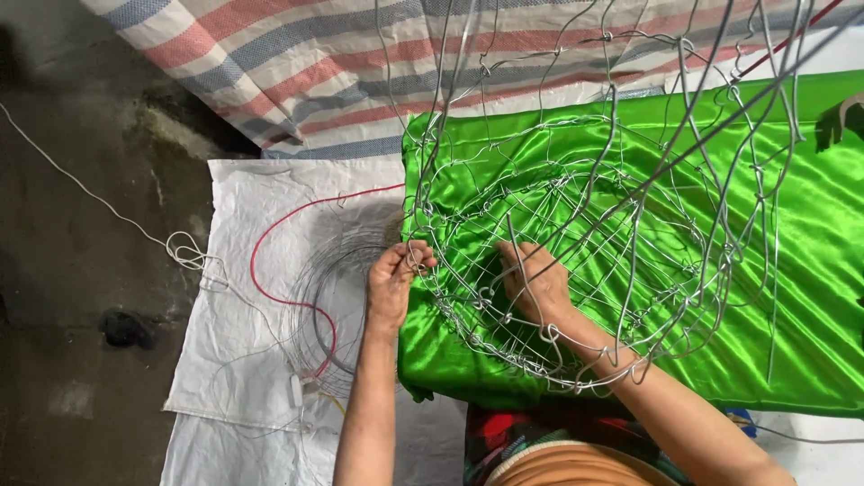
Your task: The person is manually weaving and twisting thin metal wires to create a circular wire structure, likely a basket or cage, on a table covered with a green cloth.
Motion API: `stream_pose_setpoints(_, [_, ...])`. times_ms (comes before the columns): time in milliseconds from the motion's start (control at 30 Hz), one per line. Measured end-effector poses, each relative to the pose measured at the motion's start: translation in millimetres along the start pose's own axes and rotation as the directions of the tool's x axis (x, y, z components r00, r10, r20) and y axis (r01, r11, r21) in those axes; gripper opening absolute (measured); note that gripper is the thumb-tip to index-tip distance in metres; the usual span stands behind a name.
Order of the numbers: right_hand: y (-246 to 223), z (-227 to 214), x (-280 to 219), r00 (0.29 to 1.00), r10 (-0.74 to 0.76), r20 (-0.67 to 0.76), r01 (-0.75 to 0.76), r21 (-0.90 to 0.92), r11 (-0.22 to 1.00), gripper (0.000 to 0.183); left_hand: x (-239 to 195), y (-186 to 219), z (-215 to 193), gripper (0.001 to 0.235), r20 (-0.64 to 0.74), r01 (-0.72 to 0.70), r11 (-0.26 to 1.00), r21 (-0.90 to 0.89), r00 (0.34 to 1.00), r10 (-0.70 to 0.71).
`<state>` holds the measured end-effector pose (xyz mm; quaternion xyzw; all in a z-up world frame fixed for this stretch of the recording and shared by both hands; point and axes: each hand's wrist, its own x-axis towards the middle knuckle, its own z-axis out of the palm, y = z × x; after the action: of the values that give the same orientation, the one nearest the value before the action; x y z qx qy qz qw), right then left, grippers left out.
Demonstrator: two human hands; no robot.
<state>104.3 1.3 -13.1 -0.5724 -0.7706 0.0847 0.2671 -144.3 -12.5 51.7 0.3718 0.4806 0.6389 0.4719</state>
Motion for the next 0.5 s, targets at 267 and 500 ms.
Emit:
stream_pose_setpoints(267, [16,23,-5,0.998,-0.057,-0.041,0.058,0.029,0.998,0.014,35,57,12,0.056,0.637,0.369,0.925,0.095,0.691,-0.341])
stream_pose_setpoints(500, [-9,-14,7,0.993,-0.107,-0.052,0.109,0.037,0.993,0.014,57,37,26,0.069,0.742,0.542,0.825,0.160,0.485,-0.463])
